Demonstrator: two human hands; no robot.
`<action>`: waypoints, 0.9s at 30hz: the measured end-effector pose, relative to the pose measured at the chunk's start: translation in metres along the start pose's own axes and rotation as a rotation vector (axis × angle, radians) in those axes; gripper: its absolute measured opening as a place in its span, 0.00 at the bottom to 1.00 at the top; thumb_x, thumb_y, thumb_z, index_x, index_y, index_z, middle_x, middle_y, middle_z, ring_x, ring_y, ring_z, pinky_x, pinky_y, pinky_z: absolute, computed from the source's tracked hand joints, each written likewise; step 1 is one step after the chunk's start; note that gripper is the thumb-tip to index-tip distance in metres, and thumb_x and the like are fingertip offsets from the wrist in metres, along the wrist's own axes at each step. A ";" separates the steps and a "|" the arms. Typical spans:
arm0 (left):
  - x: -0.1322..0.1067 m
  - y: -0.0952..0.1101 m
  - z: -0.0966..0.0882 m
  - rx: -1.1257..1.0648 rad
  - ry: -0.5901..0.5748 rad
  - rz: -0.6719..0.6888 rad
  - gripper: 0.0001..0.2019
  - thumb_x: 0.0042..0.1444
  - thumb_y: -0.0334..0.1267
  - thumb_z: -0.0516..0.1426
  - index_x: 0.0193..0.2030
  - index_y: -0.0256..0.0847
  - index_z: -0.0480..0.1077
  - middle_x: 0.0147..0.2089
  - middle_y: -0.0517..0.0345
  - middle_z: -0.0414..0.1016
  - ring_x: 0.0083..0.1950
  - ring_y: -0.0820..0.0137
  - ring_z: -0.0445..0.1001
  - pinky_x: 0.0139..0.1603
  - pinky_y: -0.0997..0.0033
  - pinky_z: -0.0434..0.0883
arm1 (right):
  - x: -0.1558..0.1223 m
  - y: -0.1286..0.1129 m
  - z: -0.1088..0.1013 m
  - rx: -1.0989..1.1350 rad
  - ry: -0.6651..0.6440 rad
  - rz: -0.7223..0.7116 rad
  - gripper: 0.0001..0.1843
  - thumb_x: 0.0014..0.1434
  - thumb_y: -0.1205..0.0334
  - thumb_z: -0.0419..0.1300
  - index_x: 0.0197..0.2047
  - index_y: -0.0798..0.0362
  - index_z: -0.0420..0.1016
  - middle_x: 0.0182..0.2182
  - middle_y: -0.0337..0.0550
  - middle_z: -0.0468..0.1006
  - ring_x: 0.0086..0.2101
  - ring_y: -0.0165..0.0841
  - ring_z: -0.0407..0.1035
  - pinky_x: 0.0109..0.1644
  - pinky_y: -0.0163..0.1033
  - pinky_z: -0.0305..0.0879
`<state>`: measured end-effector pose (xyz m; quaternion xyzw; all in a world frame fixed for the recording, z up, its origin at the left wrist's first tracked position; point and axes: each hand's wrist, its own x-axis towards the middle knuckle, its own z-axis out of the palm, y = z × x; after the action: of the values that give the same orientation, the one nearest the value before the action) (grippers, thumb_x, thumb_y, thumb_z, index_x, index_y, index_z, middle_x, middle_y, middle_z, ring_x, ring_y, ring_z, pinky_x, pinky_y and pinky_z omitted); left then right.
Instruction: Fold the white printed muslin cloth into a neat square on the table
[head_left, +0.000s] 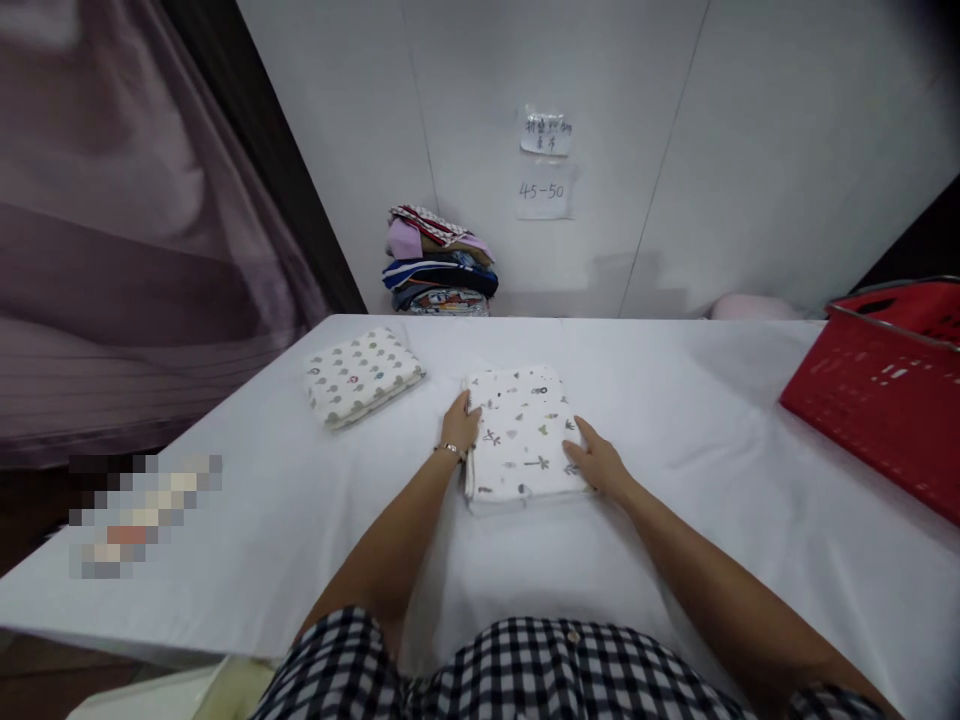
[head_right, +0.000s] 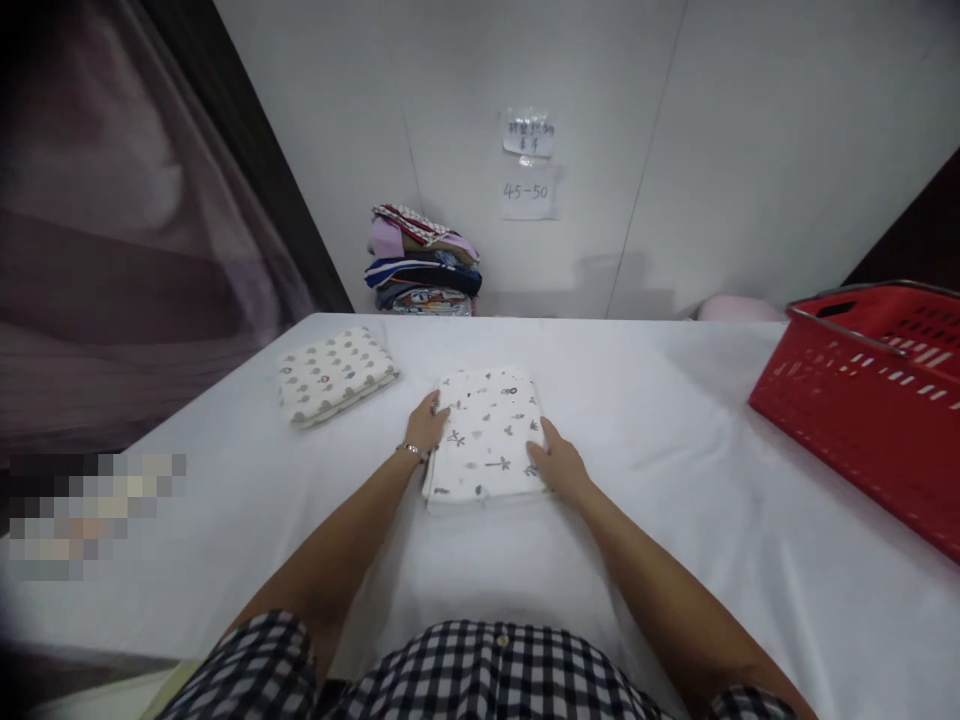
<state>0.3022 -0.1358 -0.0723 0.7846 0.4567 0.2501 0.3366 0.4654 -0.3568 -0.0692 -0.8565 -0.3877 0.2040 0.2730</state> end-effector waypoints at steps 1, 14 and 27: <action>0.005 0.001 -0.004 0.024 -0.026 -0.003 0.24 0.54 0.34 0.53 0.59 0.34 0.59 0.59 0.47 0.65 0.60 0.62 0.63 0.62 0.63 0.59 | 0.001 0.000 -0.001 -0.028 -0.019 -0.009 0.35 0.59 0.49 0.48 0.66 0.53 0.48 0.30 0.44 0.75 0.32 0.37 0.69 0.38 0.39 0.63; -0.071 0.010 -0.016 0.062 -0.077 0.012 0.26 0.51 0.31 0.52 0.59 0.41 0.57 0.58 0.51 0.66 0.56 0.63 0.66 0.56 0.65 0.63 | -0.012 -0.024 0.014 -0.510 -0.067 -0.639 0.28 0.63 0.50 0.43 0.61 0.55 0.58 0.62 0.52 0.54 0.62 0.42 0.43 0.64 0.52 0.37; -0.080 -0.009 0.003 -0.135 0.168 0.016 0.06 0.49 0.34 0.55 0.36 0.41 0.63 0.48 0.55 0.69 0.43 0.71 0.69 0.46 0.69 0.66 | 0.046 -0.099 0.022 -0.130 -0.088 -0.528 0.17 0.59 0.60 0.50 0.48 0.53 0.73 0.46 0.46 0.75 0.46 0.35 0.68 0.50 0.38 0.60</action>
<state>0.2626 -0.2040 -0.0876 0.7402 0.4589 0.3479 0.3472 0.4265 -0.2596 -0.0300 -0.7317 -0.6214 0.1375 0.2441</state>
